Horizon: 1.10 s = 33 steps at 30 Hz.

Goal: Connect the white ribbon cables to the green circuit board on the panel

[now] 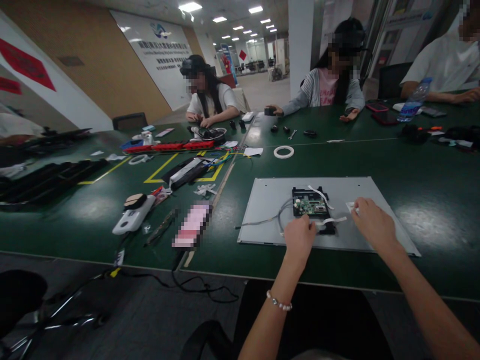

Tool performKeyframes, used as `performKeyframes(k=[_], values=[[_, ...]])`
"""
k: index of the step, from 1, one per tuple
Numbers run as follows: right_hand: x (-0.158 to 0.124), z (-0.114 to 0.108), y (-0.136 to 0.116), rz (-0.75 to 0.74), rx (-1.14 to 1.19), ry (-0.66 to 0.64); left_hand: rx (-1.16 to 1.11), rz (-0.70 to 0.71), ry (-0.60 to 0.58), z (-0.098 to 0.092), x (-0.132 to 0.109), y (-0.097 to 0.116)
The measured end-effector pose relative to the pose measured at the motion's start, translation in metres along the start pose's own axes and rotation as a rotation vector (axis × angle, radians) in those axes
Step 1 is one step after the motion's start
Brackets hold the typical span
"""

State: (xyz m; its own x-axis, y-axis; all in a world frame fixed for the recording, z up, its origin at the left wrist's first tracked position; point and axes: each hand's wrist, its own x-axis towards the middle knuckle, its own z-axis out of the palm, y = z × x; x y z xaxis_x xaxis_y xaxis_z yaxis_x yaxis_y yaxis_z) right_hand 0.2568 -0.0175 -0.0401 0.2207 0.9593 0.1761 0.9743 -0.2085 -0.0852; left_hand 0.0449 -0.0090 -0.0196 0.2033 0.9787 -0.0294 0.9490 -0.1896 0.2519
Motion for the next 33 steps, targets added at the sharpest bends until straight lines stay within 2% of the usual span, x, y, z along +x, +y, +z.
performKeyframes(k=[3,7,8,11,14,19,25,28,33], values=[[0.050,-0.017,-0.009,-0.163,0.104,0.023,0.016,0.022,0.003,0.001,-0.003,0.000],[0.142,-0.029,-0.054,-0.415,0.227,0.032,0.010,0.147,-0.015,0.001,-0.005,0.003],[0.164,-0.027,-0.069,-0.480,0.252,0.017,0.004,0.194,-0.021,0.001,-0.006,0.003],[0.215,-0.016,-0.112,-0.522,0.286,0.010,-0.012,0.312,-0.031,0.003,-0.006,0.000],[0.242,0.001,-0.146,-0.508,0.319,-0.001,-0.033,0.348,-0.024,0.005,-0.006,-0.005],[0.257,0.031,-0.171,-0.472,0.358,-0.057,-0.054,0.427,-0.040,0.010,-0.006,-0.009],[0.259,0.054,-0.161,-0.481,0.424,-0.068,-0.002,0.496,0.020,0.012,-0.004,-0.007],[0.247,0.056,-0.148,-0.516,0.513,-0.057,0.013,0.538,0.125,0.014,-0.003,-0.005],[0.205,0.045,-0.118,-0.492,0.729,-0.011,0.029,0.553,0.431,0.022,-0.002,-0.003]])
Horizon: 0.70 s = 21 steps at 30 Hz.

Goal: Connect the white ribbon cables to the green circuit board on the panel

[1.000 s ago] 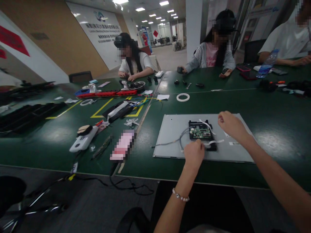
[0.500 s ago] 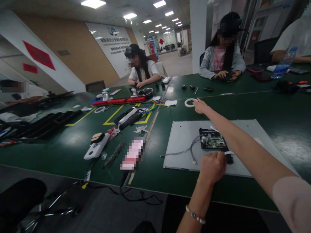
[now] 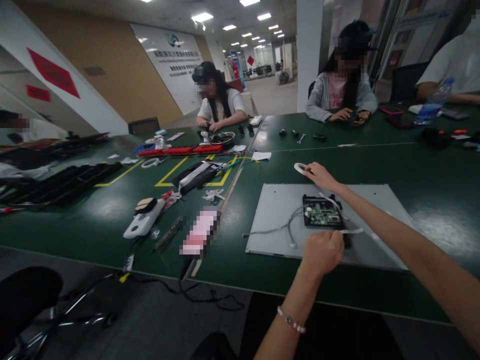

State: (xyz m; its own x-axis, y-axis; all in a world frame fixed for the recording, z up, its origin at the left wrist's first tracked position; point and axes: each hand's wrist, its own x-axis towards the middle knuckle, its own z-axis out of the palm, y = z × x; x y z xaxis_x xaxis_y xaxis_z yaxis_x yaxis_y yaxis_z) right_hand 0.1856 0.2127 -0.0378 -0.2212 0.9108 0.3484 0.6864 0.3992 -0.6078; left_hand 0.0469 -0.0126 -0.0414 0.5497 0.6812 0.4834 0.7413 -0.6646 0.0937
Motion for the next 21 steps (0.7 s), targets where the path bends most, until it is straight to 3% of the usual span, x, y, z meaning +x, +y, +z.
performKeyframes(k=[3,6,9,12,14,18,21], values=[[-0.043,-0.020,-0.011,0.022,0.137,0.043,-0.061,-0.027,0.151,-0.003,0.001,0.004],[-0.086,-0.043,-0.028,0.019,0.260,0.058,-0.326,-0.172,0.302,-0.019,0.010,0.005],[-0.117,-0.062,-0.043,0.002,0.460,0.096,-0.615,-0.388,0.495,-0.040,0.035,-0.007],[-0.133,-0.072,-0.049,0.033,0.611,0.099,-0.761,-0.508,0.636,-0.049,0.073,-0.035],[-0.138,-0.074,-0.046,0.067,0.652,0.064,-0.816,-0.482,0.562,-0.045,0.098,-0.055],[-0.142,-0.072,-0.034,0.091,0.789,0.033,-1.145,-0.332,0.010,-0.027,0.119,-0.079],[-0.143,-0.074,-0.030,0.087,0.869,0.044,-1.356,-0.266,-0.240,-0.022,0.113,-0.081]])
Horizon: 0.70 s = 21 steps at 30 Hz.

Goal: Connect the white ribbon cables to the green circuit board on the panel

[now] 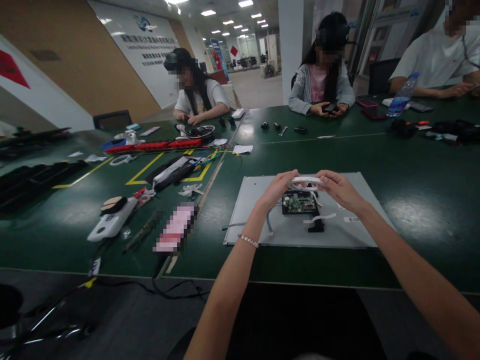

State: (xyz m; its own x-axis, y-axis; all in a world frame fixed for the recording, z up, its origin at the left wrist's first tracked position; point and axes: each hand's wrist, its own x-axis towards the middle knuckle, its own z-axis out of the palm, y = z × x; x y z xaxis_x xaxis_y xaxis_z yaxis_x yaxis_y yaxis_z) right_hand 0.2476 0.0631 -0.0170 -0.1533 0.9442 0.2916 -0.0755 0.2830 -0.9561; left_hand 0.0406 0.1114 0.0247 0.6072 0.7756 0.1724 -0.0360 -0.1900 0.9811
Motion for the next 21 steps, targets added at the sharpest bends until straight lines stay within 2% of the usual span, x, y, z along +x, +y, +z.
performKeyframes(k=[3,5,8,16,21], values=[[-0.001,-0.001,-0.004,-0.005,0.014,-0.031,-0.104,0.002,-0.145,-0.001,-0.012,-0.001],[-0.003,0.001,-0.007,-0.004,0.015,-0.055,-0.135,0.007,-0.189,-0.003,-0.018,-0.001],[-0.005,0.007,-0.011,-0.008,-0.022,-0.066,-0.146,-0.009,-0.194,-0.008,-0.022,-0.001],[-0.009,0.018,-0.029,-0.121,-0.200,-0.050,-0.009,-0.019,-0.210,-0.009,-0.023,0.004],[-0.009,0.016,-0.025,-0.125,-0.198,-0.052,0.023,0.004,-0.154,-0.007,-0.021,-0.001]])
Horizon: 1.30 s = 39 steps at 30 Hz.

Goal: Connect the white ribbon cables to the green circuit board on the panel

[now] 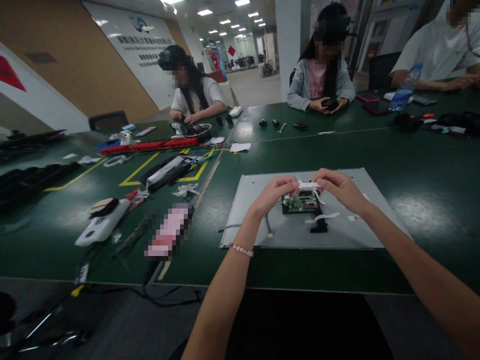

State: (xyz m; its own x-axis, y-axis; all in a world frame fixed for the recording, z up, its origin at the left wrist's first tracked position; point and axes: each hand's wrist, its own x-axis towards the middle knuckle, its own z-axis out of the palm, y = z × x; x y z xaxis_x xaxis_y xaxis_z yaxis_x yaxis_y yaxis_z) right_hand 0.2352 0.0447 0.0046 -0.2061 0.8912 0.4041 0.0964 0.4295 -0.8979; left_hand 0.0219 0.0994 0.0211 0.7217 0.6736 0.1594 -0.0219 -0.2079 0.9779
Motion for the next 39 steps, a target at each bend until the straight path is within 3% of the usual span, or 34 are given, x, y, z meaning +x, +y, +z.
performKeyframes(k=[6,8,15,25,27,33,39], values=[[-0.004,-0.002,0.002,0.015,0.246,-0.251,-0.110,0.131,0.081,0.003,0.003,-0.009],[-0.006,-0.004,0.001,0.013,0.275,-0.276,-0.121,0.161,0.086,0.003,0.003,-0.009],[-0.009,-0.015,0.002,-0.014,0.008,-0.088,-0.006,0.099,-0.059,0.002,0.001,0.000],[-0.007,-0.014,-0.003,-0.075,-0.155,-0.049,-0.008,0.075,-0.127,0.001,-0.003,0.004],[-0.007,-0.014,-0.004,-0.074,-0.183,-0.013,-0.014,0.080,-0.067,0.001,-0.002,0.004],[-0.006,-0.008,-0.007,-0.214,-0.470,0.087,0.115,0.184,0.270,0.002,0.006,-0.005],[-0.003,-0.006,0.009,-0.403,-0.882,0.083,0.362,0.231,0.343,0.006,0.011,-0.015]])
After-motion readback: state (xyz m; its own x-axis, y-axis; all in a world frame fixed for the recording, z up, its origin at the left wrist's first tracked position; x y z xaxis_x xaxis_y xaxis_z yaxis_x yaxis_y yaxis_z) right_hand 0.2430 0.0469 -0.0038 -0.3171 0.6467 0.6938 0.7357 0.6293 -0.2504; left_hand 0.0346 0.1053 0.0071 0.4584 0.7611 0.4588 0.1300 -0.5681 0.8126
